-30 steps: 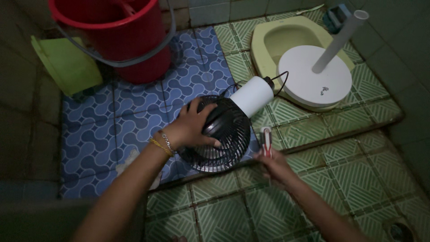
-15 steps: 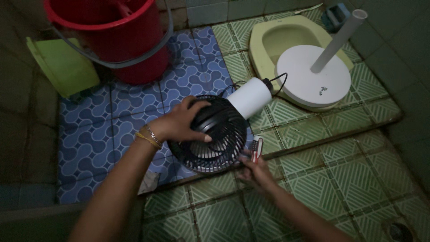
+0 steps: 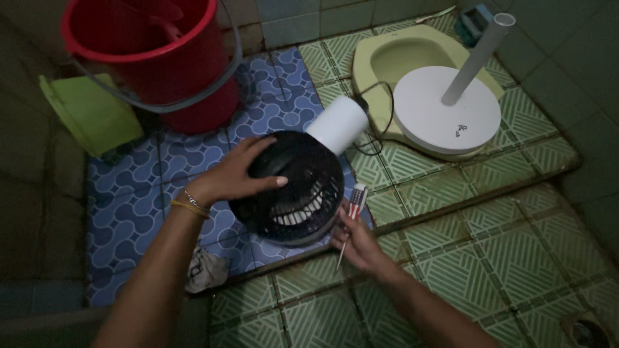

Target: The person works on a small desk fan on the bathroom floor, using a screwdriver to unscrew the rear grille cover. They remove the front grille and fan blades, then reattach the blades and grille and reassemble the fan.

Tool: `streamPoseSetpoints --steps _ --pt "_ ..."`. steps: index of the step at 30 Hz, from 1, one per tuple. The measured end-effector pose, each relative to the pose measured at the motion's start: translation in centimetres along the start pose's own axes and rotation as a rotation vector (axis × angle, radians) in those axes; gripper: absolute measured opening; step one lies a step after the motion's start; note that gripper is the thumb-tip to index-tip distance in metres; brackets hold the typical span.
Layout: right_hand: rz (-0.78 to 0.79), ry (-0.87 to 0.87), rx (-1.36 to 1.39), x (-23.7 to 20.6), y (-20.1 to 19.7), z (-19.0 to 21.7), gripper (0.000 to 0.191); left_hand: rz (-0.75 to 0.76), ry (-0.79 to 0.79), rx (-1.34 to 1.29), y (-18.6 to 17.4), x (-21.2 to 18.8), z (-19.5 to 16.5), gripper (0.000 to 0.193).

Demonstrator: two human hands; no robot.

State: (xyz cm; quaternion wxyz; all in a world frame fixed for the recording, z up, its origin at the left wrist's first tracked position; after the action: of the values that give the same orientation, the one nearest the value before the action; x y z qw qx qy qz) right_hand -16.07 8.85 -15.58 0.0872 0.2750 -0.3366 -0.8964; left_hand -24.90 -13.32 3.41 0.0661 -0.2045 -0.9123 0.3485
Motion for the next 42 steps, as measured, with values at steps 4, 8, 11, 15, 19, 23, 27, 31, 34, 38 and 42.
streamPoseSetpoints --steps 4,8,11,15,19,23,27,31,34,38,42 --pt "0.013 -0.112 -0.16 1.4 -0.1 3.5 0.009 -0.003 -0.132 0.027 -0.3 1.1 -0.1 0.11" --pt "0.029 -0.102 -0.232 2.5 -0.9 5.7 0.013 -0.054 -0.213 0.141 0.8 1.2 -1.4 0.113" --pt "0.016 -0.113 -0.246 3.2 -1.1 6.8 0.014 -0.105 -0.306 0.156 2.3 0.4 -2.2 0.113" --pt "-0.004 -0.137 -0.239 3.8 -1.5 7.7 0.028 -0.195 -0.186 0.205 4.0 -0.9 -4.1 0.106" --pt "0.075 -0.19 -0.221 4.6 -1.6 8.7 0.015 -0.298 0.039 0.165 5.1 -1.7 -5.7 0.079" --pt "-0.053 -0.1 -0.301 5.1 -2.8 8.8 0.015 -0.3 0.025 0.12 6.1 -1.4 -4.7 0.062" --pt "-0.067 -0.138 -0.385 5.1 -1.9 10.3 0.013 -0.288 -0.017 0.074 6.3 -1.0 -4.5 0.06" --pt "-0.067 -0.227 -0.387 4.6 -0.3 11.8 0.015 -0.19 -0.098 0.062 6.9 -1.6 -5.1 0.066" --pt "-0.064 -0.232 -0.325 4.2 -0.2 11.9 0.013 -0.147 -0.051 0.147 7.3 -2.1 -6.5 0.062" --pt "-0.115 -0.249 -0.407 4.1 -1.5 12.4 0.016 -0.16 -0.006 -0.006 6.5 -1.5 -6.1 0.059" --pt "-0.231 -0.234 -0.625 4.0 -2.6 13.7 0.025 -0.16 -0.254 -0.252 3.8 1.4 -0.3 0.05"
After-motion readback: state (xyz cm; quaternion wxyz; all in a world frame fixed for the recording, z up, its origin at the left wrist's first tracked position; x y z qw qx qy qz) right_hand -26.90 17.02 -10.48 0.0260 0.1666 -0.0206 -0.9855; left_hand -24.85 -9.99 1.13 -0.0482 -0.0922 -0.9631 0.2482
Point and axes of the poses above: each hand's wrist, its own x-axis towards the middle knuckle, its own y-axis out of the palm, z = x × y, the point moved 9 cm from there along x, towards the middle knuckle, and after that the axes turned 9 degrees about -x, right-handed, at the moved point
